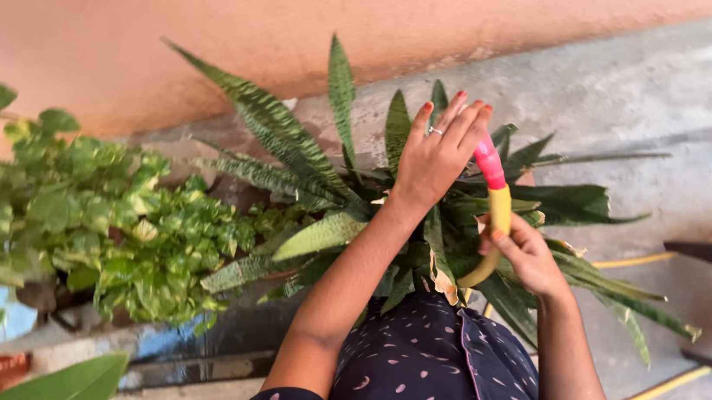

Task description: The person cleans the leaves of a snake plant by hand and holds a garden hose with a spray nozzle over the plant.

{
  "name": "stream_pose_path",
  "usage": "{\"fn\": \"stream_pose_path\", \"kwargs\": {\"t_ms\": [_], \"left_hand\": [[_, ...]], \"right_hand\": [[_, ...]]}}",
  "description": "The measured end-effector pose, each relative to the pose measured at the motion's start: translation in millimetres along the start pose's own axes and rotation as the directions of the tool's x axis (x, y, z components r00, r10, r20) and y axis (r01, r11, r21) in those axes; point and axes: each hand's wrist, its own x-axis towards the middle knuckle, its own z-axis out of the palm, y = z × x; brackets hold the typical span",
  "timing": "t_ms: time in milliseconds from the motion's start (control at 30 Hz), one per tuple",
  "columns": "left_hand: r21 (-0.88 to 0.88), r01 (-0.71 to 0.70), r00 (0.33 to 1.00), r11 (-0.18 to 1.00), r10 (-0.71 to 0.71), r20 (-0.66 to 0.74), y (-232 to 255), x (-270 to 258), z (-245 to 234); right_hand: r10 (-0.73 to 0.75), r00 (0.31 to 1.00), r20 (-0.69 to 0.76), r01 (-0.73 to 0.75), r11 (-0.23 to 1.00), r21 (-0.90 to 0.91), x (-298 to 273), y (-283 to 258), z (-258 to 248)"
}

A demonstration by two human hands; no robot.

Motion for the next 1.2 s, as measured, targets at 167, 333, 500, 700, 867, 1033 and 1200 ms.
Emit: {"fn": "stream_pose_path", "kwargs": {"t_ms": [167, 333, 500, 700, 867, 1033, 1200], "left_hand": [[-0.259, 0.044, 0.987, 0.965, -0.001, 0.162, 18, -3, -23], [-0.722, 0.085, 0.977, 0.687, 0.087, 0.197, 20, -19, -35], [-0.912, 0.147, 0.740, 0.383, 0.569, 0.359, 7, -65, -53], [-0.828, 0.239, 0.435, 0.508, 0.706, 0.559, 0, -109, -32], [-0.821, 0.213, 0.676, 0.529, 0.528, 0.515, -3, -118, 1], [-0.707, 0.398, 0.862, 0.585, 0.027, 0.507, -3, -75, 12], [-0.670, 0.419, 0.899, 0.613, -0.176, 0.401, -4, -40, 9]], "right_hand": [[-0.002, 0.910, -0.414, -0.177, 0.902, -0.394, -45, -26, -6], [-0.450, 0.785, -0.426, 0.011, 0.697, -0.717, -83, -109, 11], [-0.278, 0.686, -0.672, -0.422, 0.601, -0.679, -110, -157, 18], [-0.307, 0.670, -0.676, -0.379, 0.642, -0.667, -123, -149, 3], [-0.303, 0.725, -0.618, -0.309, 0.659, -0.686, -114, -154, -2], [-0.126, 0.786, -0.605, -0.379, 0.676, -0.633, -92, -163, 3], [-0.179, 0.872, -0.456, -0.231, 0.671, -0.705, -66, -178, 17]]}}
